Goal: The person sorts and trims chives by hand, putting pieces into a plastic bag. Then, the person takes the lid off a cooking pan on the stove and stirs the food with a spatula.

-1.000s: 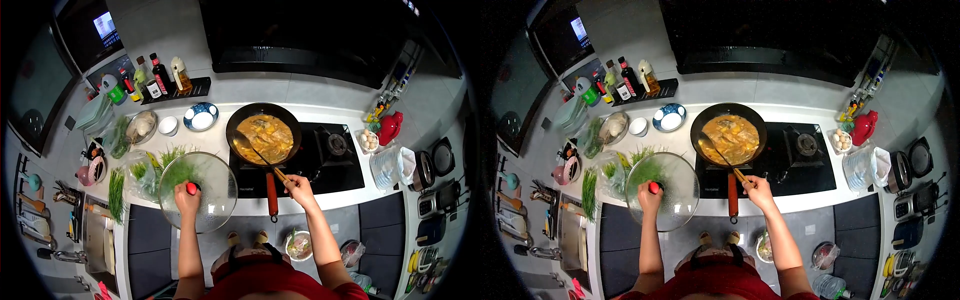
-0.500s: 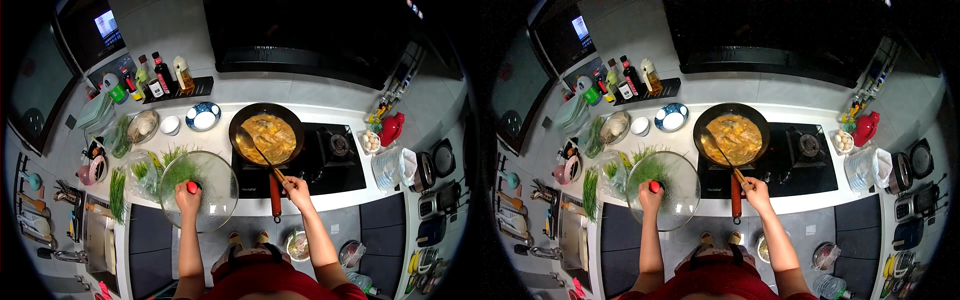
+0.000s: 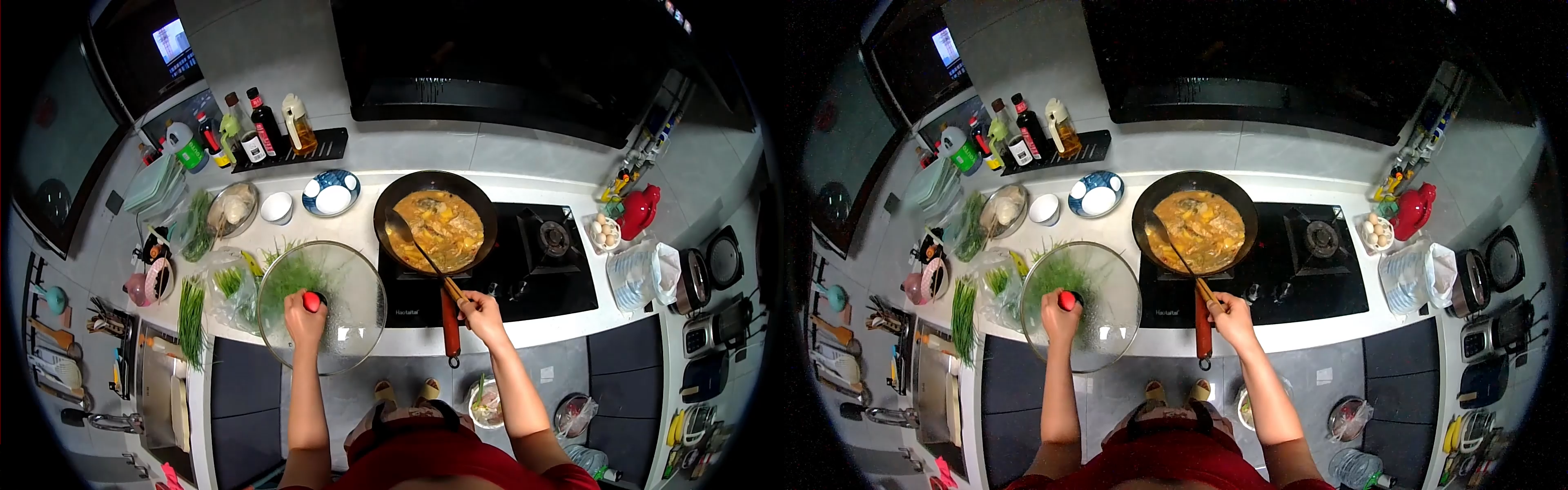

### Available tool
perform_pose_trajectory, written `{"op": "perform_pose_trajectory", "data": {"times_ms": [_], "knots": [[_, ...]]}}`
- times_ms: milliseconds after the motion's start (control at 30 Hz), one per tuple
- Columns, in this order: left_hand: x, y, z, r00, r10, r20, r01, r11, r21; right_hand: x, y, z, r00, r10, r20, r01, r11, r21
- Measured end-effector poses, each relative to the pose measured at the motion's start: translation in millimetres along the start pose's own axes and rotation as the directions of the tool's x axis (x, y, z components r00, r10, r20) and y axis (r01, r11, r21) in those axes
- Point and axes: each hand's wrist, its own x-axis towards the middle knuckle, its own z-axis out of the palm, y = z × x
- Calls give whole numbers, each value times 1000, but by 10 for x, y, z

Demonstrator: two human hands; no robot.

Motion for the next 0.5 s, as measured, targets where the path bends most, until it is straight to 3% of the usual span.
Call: {"op": "perform_pose_trajectory", "data": {"times_ms": [200, 500], "knots": [[65, 32, 0, 1000, 7, -2, -7, 1000, 2, 18, -49, 0, 1000, 16, 21, -15, 999, -28], [110, 45, 36, 999, 25, -27, -26, 999, -37, -217, -159, -288, 997, 74, -3, -72, 985, 158]]}}
